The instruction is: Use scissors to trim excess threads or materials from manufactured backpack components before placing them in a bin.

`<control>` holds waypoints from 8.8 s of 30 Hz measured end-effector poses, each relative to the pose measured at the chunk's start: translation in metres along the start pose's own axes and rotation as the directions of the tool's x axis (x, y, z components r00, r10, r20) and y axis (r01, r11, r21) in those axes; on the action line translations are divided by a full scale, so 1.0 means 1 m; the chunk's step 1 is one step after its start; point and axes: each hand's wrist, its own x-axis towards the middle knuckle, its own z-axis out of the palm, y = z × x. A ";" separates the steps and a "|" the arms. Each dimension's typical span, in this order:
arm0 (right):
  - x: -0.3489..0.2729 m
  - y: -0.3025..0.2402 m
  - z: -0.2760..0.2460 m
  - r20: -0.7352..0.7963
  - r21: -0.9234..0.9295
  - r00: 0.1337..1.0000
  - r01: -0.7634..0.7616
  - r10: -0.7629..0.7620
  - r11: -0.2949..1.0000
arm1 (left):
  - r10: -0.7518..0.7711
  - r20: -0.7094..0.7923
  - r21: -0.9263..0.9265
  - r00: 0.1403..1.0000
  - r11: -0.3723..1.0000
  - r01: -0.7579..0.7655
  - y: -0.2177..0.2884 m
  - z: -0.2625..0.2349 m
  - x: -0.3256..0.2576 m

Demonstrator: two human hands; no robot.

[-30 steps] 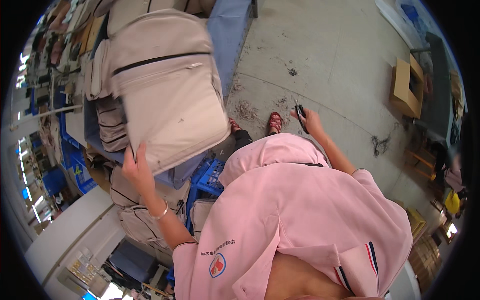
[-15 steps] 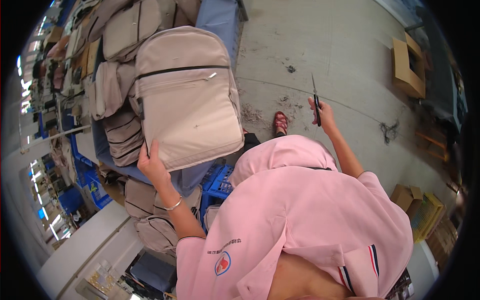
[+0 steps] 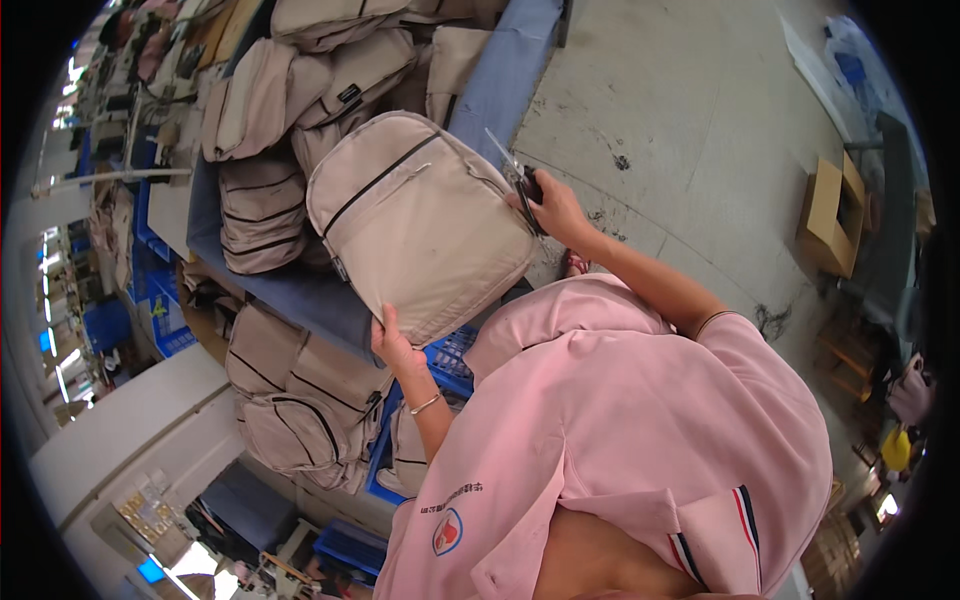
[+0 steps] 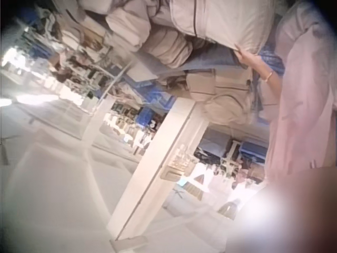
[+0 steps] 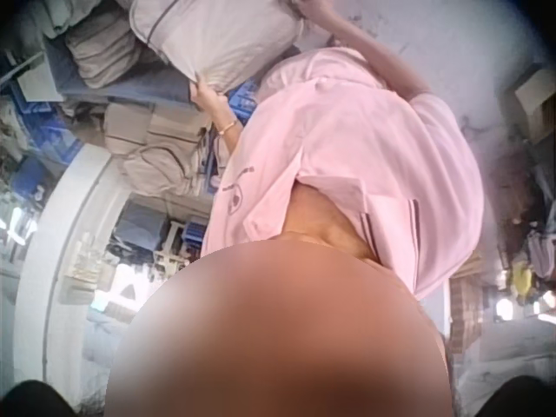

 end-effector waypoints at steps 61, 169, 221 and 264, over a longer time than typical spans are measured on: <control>-0.004 0.012 -0.006 -0.078 0.471 0.979 -0.130 0.188 0.873 | -0.410 0.839 -0.223 -0.358 0.341 -0.913 0.035 0.332 0.154; 0.049 -0.059 -0.018 -0.294 0.461 0.944 0.278 -0.150 0.843 | 0.486 0.827 0.399 0.283 -0.152 -0.904 0.215 0.020 0.058; 0.060 -0.004 0.067 0.369 0.378 0.927 -0.086 -0.065 0.922 | -0.422 0.180 0.043 0.889 0.906 0.422 0.092 -0.081 0.156; -0.038 -0.048 -0.013 0.181 -0.540 0.979 0.016 0.097 0.842 | 0.073 0.834 0.413 0.547 0.573 -0.708 -0.038 0.067 -0.039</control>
